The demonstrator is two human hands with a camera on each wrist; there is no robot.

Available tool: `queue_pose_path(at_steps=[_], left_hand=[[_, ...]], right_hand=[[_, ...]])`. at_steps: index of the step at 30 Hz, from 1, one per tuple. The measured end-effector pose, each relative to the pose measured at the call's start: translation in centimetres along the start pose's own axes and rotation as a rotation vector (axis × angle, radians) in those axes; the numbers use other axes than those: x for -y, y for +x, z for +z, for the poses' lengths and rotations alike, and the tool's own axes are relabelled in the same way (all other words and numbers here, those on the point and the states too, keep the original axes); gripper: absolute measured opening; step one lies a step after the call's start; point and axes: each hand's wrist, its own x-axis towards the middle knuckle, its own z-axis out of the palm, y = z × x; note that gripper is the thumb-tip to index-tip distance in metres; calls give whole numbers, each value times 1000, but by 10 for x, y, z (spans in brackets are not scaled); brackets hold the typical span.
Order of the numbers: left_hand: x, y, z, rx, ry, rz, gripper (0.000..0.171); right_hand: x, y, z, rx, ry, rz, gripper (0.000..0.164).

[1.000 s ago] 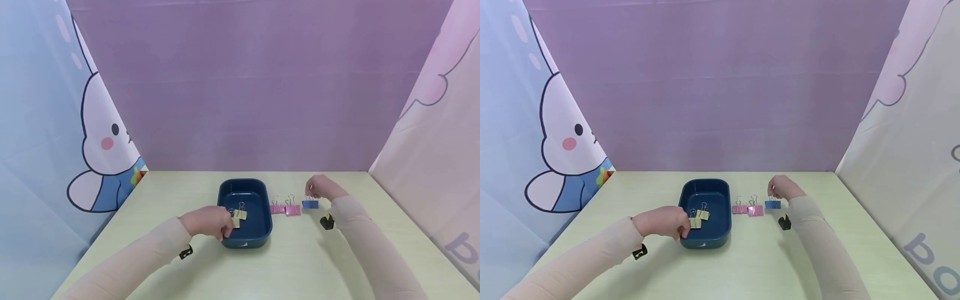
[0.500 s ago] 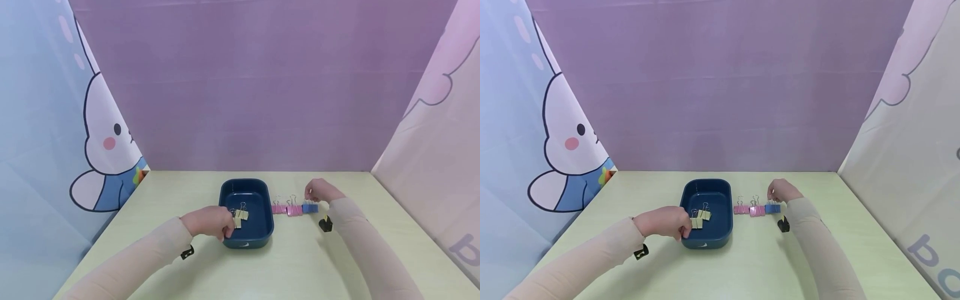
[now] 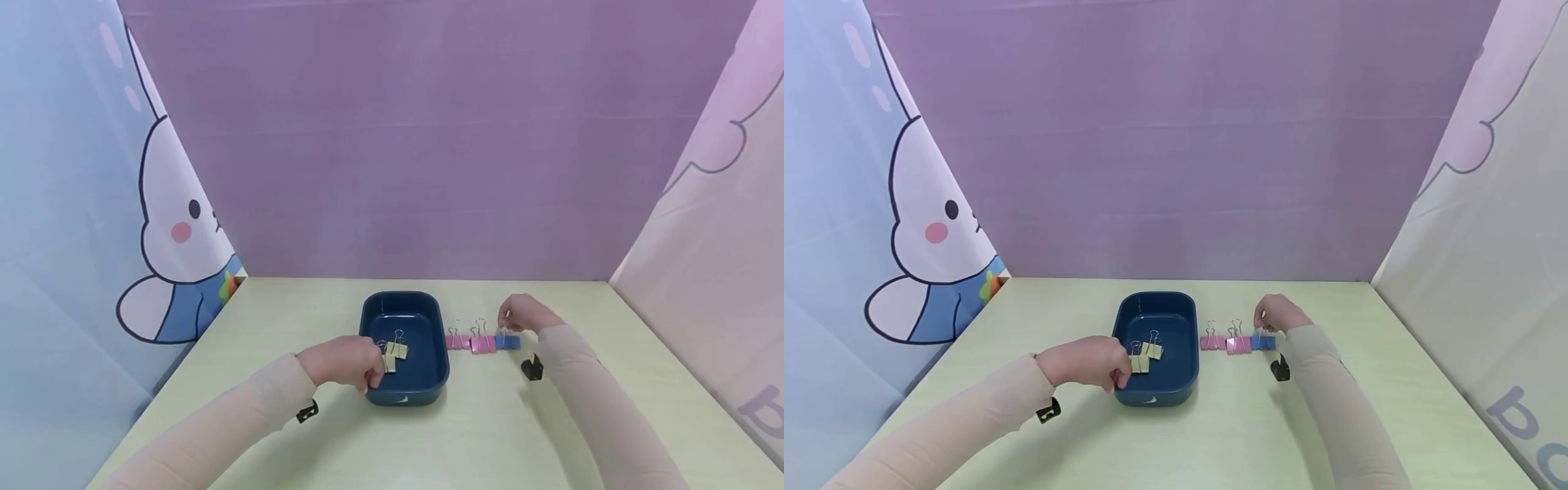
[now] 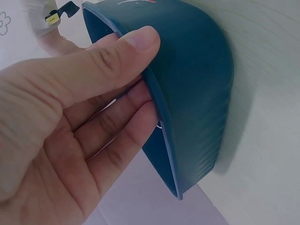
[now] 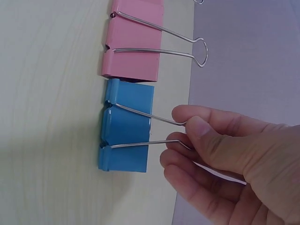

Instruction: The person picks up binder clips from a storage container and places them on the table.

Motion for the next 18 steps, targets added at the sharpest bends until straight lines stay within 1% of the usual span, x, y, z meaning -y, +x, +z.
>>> queue_pose_path(at_steps=[3, 9, 16, 18], left_hand=[[1, 1, 0, 0, 1, 1, 17], [0, 1, 0, 4, 6, 2, 17], [-2, 1, 0, 7, 8, 1, 17], [-2, 2, 0, 7, 8, 1, 17]], right_hand=[[-2, 0, 0, -8, 11, -22, 14], [-5, 1, 3, -17, 58, 4, 20], [-7, 0, 2, 14, 79, 49, 20], [-6, -2, -1, 28, 66, 46, 20]])
